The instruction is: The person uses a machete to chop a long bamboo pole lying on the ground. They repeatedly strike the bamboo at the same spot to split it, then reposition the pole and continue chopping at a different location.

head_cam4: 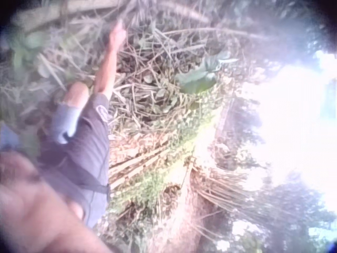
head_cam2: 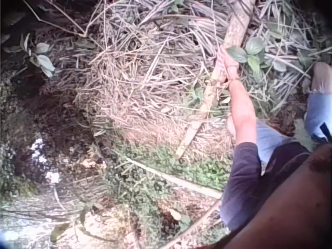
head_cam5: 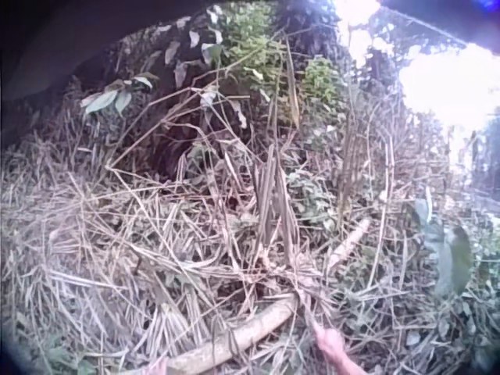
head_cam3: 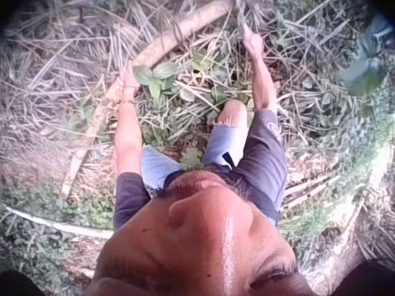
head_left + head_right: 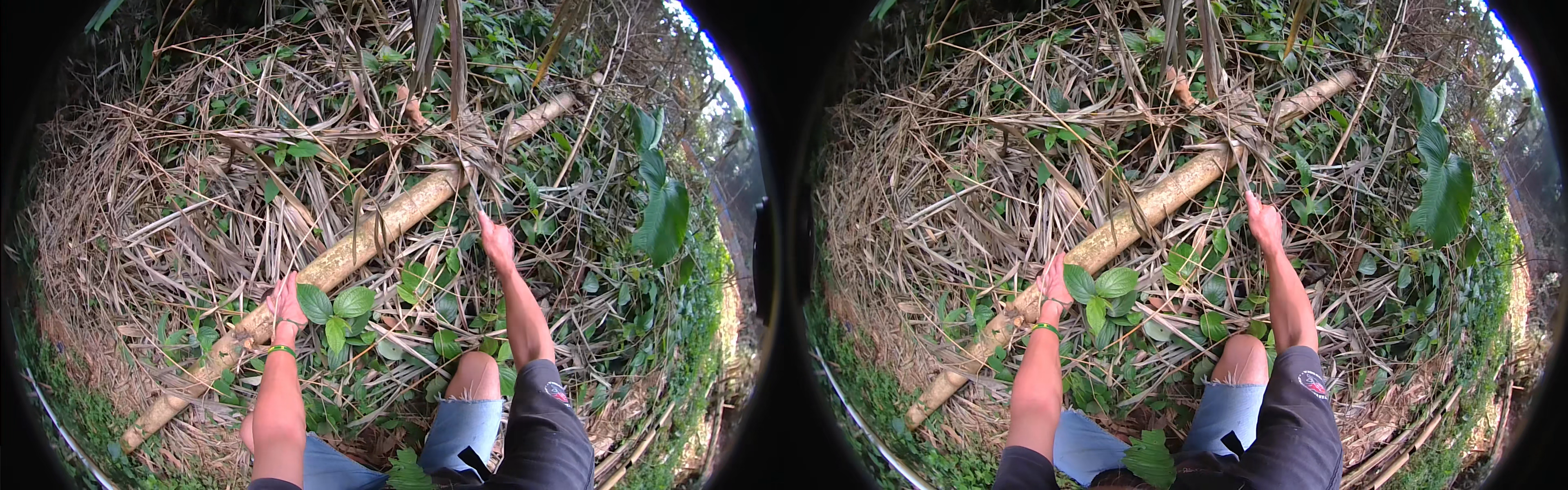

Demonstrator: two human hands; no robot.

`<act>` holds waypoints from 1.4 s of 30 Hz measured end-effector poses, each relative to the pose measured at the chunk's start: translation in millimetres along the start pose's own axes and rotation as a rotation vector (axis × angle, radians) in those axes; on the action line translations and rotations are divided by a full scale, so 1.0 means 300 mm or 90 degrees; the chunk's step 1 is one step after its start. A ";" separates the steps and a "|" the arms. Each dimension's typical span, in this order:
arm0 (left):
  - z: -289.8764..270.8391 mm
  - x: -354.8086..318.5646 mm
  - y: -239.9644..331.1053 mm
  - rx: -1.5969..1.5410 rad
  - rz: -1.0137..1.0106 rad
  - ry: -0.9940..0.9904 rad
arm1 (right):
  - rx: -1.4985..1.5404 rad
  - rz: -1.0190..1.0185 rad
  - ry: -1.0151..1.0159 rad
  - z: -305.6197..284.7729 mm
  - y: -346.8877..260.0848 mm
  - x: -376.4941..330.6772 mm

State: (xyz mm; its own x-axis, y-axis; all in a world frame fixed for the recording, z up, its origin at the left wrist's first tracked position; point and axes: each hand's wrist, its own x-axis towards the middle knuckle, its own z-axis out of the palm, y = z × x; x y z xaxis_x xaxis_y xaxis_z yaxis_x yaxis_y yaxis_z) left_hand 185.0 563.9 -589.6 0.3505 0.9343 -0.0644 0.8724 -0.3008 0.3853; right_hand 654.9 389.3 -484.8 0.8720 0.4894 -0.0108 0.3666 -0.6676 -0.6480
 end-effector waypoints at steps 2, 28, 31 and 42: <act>-0.013 0.008 0.022 0.038 -0.016 -0.048 | -0.043 -0.062 0.031 -0.018 -0.046 -0.038; -0.009 0.006 -0.050 0.027 0.007 0.013 | -0.029 -0.315 -0.146 -0.067 -0.481 -0.214; -0.006 0.020 -0.076 -0.007 -0.019 0.018 | 0.004 -0.614 -0.104 -0.105 -0.676 -0.393; -0.014 0.004 0.013 -0.014 -0.030 0.008 | -0.257 -0.089 0.008 -0.043 -0.090 0.112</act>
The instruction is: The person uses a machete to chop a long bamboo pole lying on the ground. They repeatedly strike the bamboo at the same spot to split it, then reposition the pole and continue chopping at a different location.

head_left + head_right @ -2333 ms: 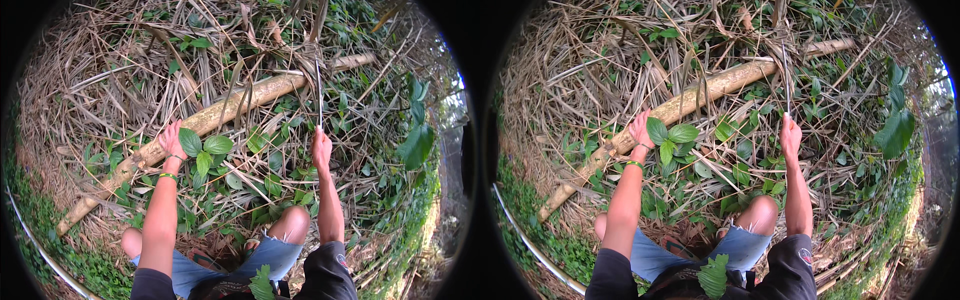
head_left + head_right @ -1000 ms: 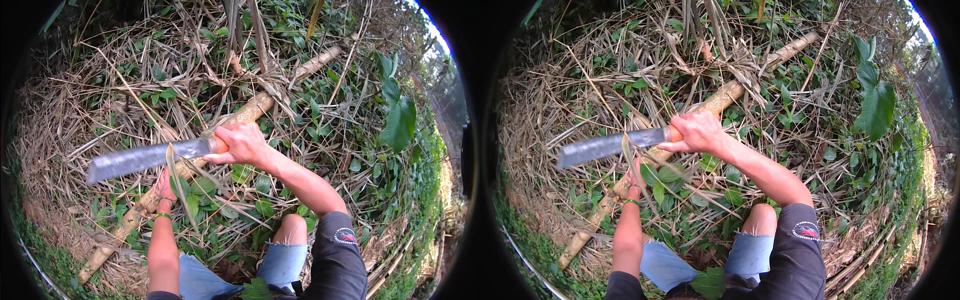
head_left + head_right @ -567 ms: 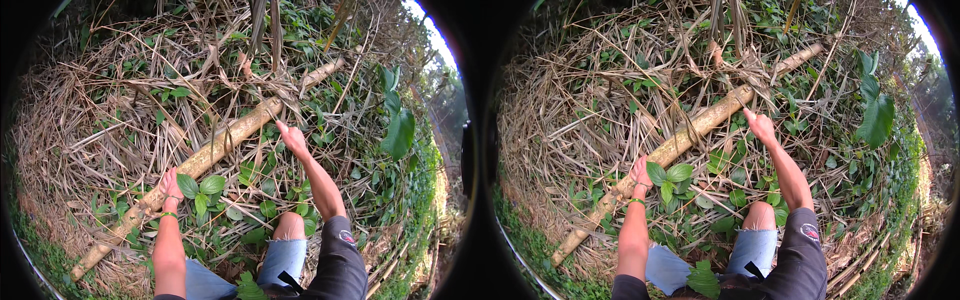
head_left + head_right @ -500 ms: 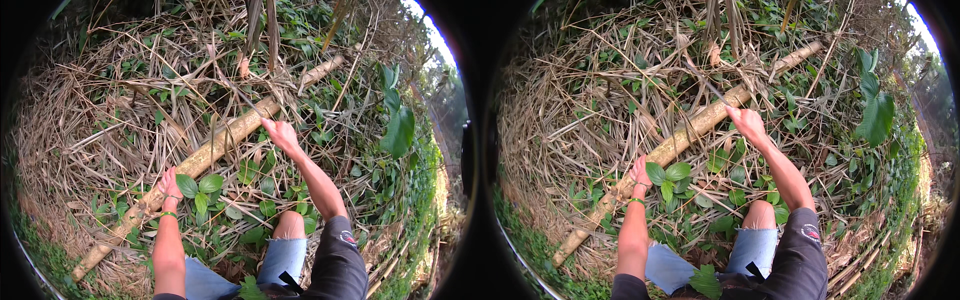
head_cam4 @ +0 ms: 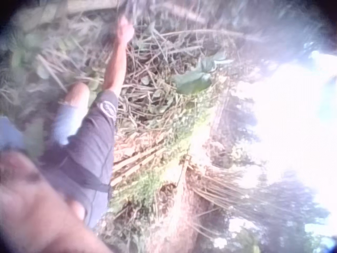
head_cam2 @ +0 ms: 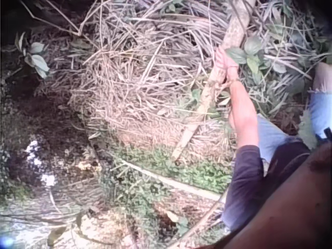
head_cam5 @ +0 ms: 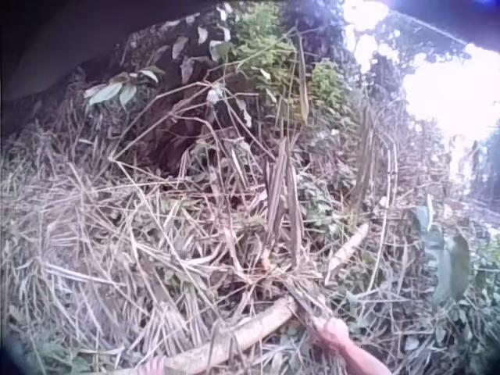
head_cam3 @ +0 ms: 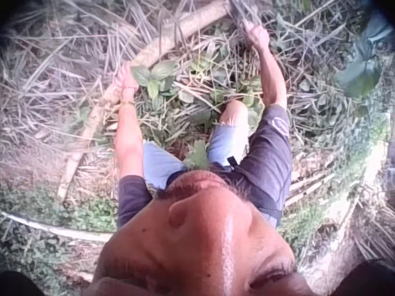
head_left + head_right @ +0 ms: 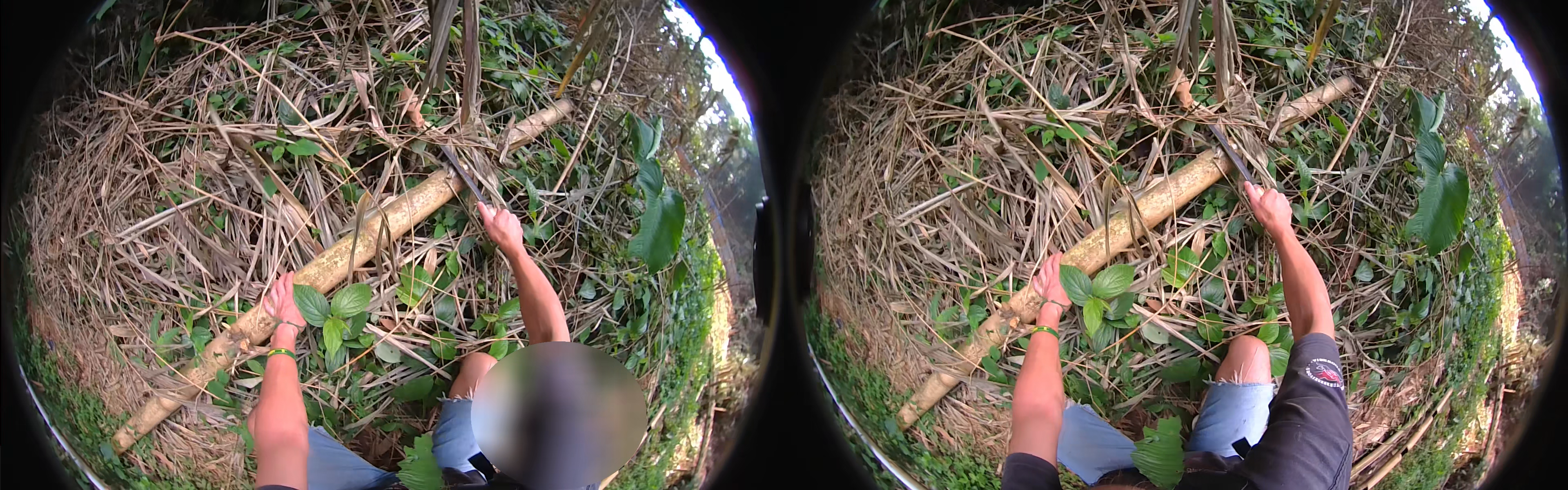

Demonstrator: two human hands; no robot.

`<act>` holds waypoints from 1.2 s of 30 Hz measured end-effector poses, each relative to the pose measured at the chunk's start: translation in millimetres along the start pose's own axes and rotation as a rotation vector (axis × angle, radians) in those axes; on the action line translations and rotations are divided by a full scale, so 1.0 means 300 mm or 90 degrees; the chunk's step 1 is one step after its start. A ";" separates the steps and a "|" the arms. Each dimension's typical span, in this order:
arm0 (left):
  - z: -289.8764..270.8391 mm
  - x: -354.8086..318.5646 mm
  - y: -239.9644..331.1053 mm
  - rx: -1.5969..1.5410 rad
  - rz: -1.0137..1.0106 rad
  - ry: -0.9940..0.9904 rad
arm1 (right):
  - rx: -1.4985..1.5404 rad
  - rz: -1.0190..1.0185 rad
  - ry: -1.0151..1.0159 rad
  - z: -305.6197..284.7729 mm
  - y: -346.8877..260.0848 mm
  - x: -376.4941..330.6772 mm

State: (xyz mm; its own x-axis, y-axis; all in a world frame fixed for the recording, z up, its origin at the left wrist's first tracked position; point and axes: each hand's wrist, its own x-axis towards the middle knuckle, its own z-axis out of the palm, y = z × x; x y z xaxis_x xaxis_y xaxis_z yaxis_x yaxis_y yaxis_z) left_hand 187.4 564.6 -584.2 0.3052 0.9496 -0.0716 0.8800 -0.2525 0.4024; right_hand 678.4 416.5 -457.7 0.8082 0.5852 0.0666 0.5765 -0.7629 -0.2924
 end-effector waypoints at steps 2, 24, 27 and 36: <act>-0.009 0.019 -0.009 0.008 0.050 0.041 | 0.079 -0.014 -0.033 -0.002 -0.014 0.034; 0.021 0.021 0.045 0.017 0.016 -0.026 | 0.196 -0.003 0.127 0.137 0.061 0.014; 0.016 -0.004 -0.007 0.001 0.059 0.042 | 0.713 0.221 -0.285 0.118 -0.066 -0.074; 0.036 0.020 -0.109 0.072 0.033 0.046 | 0.256 -0.503 0.028 -0.233 -0.459 -0.407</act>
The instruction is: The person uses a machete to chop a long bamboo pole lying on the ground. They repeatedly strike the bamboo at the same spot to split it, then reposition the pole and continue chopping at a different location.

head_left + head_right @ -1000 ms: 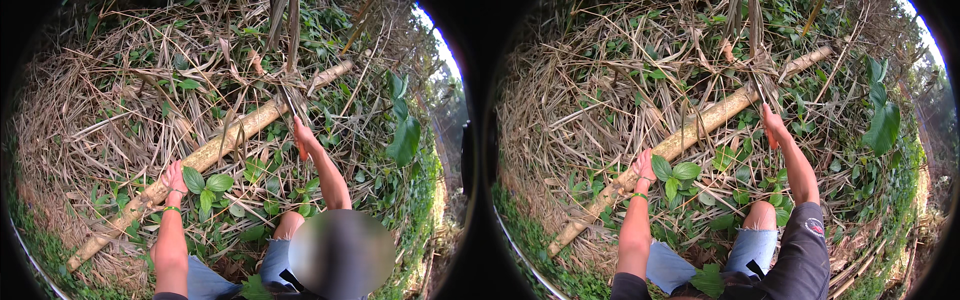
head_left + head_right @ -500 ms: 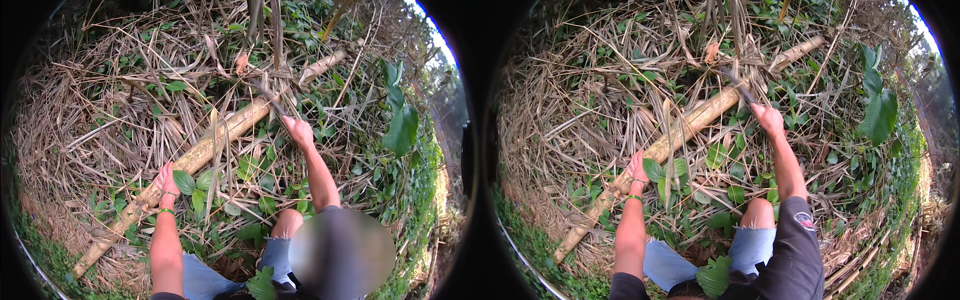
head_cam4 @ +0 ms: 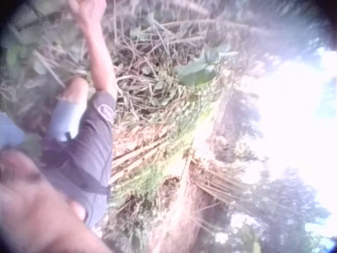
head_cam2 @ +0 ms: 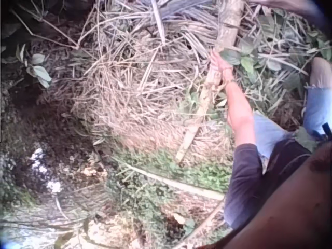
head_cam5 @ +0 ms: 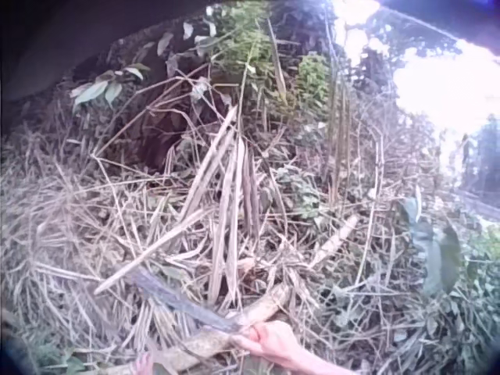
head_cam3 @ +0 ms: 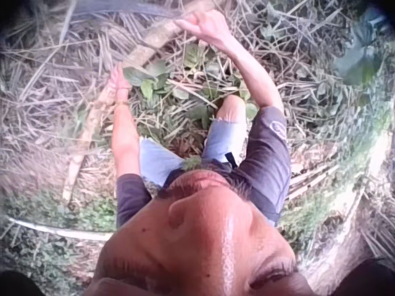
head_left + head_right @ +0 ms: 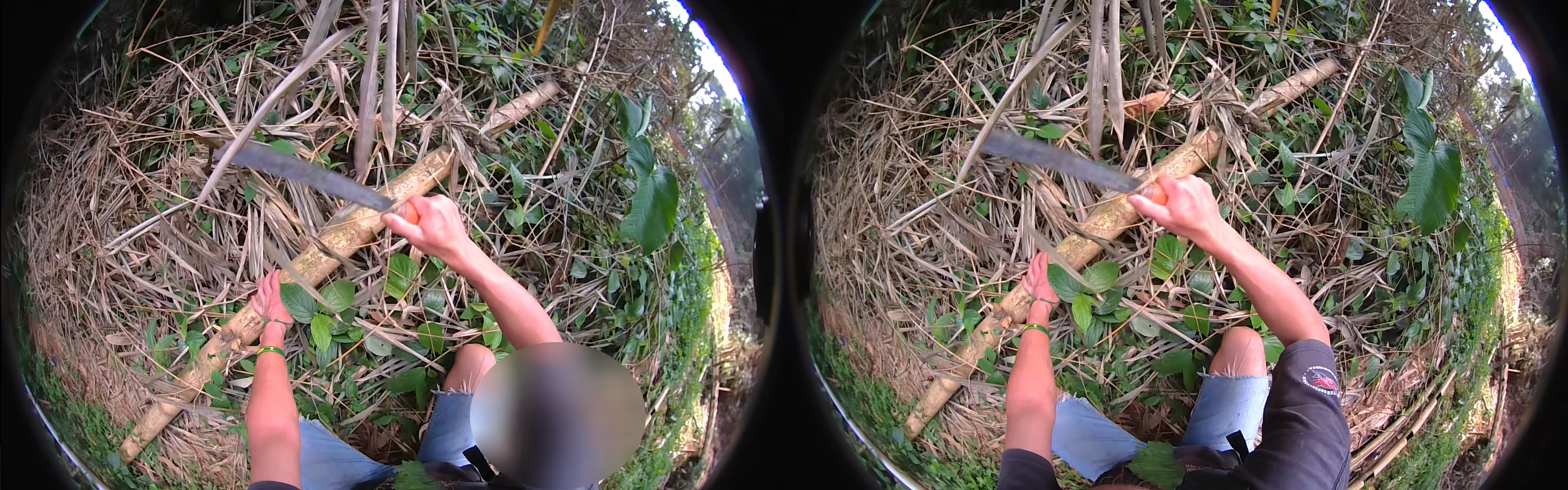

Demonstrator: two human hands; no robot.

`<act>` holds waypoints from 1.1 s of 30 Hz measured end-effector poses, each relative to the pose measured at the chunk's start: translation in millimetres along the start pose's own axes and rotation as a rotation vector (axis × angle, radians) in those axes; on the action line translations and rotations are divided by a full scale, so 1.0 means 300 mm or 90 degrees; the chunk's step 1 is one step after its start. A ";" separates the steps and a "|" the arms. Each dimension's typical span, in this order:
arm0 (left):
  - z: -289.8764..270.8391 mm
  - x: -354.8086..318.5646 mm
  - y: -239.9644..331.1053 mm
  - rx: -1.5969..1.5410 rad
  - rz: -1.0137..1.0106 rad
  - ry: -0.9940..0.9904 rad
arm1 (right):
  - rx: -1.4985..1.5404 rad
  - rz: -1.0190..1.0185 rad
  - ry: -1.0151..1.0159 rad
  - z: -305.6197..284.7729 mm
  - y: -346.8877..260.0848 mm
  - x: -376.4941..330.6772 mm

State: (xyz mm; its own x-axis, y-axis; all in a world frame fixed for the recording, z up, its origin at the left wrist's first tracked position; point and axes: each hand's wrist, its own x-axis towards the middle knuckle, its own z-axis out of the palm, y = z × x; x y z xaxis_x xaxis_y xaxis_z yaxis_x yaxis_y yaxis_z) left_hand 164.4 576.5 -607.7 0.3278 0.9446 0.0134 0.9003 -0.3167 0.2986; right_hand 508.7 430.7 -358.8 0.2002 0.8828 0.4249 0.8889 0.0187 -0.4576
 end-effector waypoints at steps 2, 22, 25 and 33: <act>0.023 0.022 -0.072 -0.015 -0.015 0.077 | -0.079 -0.153 0.014 0.019 0.023 0.015; 0.031 0.037 0.079 -0.024 -0.013 -0.026 | 0.755 0.712 0.102 0.173 0.546 -0.137; -0.002 0.015 0.106 -0.024 -0.004 -0.051 | 0.319 0.602 0.062 0.196 0.456 -0.173; -0.051 -0.020 0.071 -0.010 -0.018 -0.032 | -0.114 -0.080 -0.130 -0.035 0.072 0.024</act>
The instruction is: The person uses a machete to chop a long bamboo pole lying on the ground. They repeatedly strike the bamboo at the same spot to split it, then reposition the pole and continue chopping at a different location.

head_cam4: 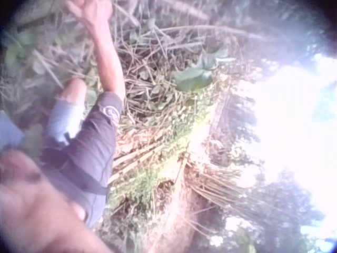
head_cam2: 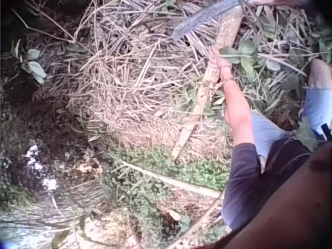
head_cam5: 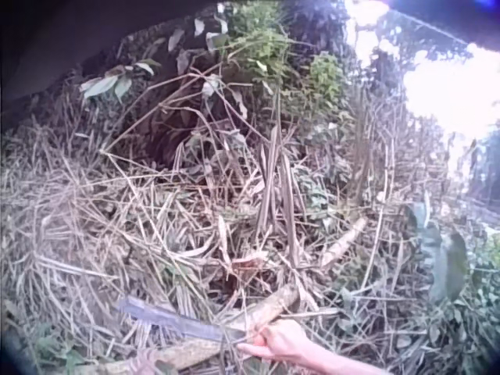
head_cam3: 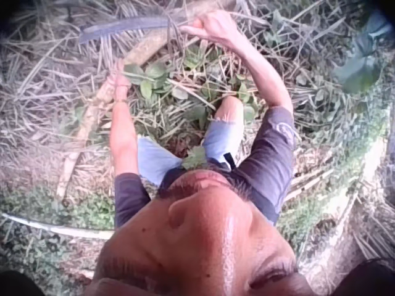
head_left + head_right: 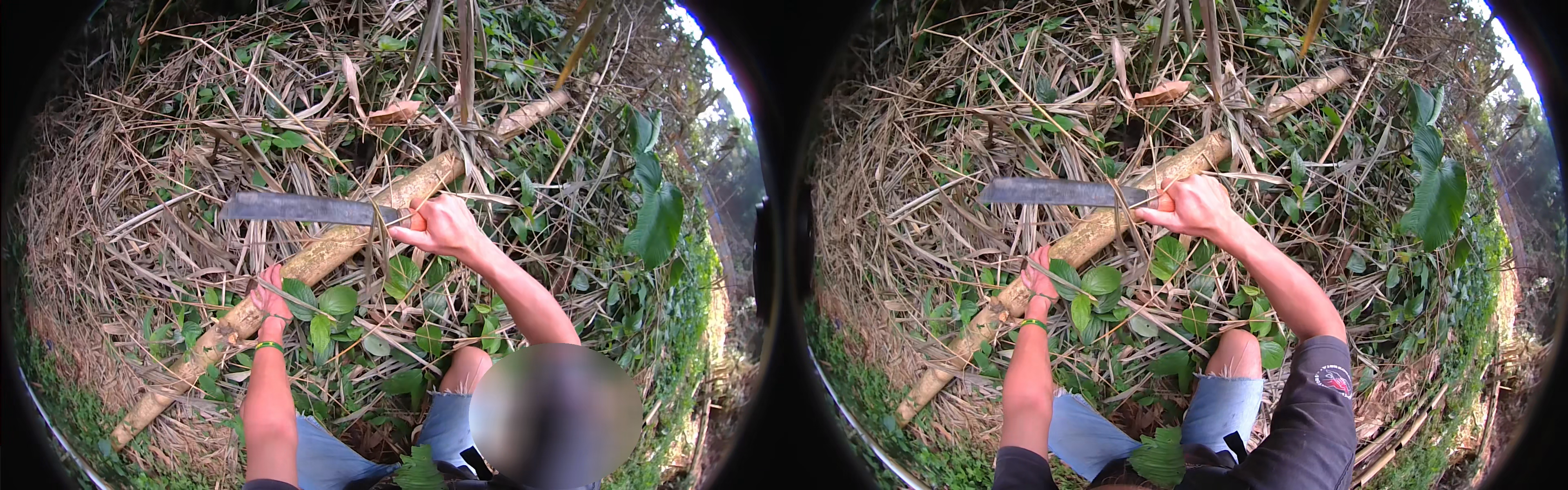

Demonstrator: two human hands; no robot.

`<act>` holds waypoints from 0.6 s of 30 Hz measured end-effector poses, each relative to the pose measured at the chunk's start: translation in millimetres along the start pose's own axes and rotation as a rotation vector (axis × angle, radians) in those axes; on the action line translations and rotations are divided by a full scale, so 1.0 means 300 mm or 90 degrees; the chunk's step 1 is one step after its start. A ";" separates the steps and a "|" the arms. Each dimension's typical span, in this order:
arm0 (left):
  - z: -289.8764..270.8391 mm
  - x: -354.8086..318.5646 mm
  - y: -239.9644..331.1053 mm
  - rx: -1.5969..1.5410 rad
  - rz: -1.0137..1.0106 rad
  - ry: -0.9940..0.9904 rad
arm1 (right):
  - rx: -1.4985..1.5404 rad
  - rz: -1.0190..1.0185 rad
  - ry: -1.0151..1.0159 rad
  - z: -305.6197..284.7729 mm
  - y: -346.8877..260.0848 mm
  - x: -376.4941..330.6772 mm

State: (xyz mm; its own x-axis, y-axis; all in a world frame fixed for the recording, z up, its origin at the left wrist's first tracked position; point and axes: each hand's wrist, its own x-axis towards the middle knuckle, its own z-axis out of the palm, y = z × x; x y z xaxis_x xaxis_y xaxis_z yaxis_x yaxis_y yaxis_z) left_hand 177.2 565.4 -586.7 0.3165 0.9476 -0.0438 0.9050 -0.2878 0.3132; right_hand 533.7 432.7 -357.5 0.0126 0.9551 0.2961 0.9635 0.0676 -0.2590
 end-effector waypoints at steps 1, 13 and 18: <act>-0.009 -0.001 -0.010 -0.016 -0.004 0.012 | -0.029 -0.054 -0.004 -0.009 0.029 0.012; 0.031 0.031 0.034 -0.009 -0.012 -0.014 | 0.734 0.695 -0.014 0.146 0.495 -0.065; 0.038 0.026 0.012 -0.013 -0.001 0.000 | 0.222 0.393 0.035 0.067 0.144 -0.004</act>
State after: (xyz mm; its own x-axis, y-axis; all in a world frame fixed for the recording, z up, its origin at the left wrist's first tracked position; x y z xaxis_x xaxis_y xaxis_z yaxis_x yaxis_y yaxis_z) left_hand 186.0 570.3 -596.7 0.3150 0.9480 -0.0446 0.8994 -0.2832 0.3330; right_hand 569.9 440.3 -387.4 0.5507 0.8336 0.0443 0.6344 -0.3834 -0.6712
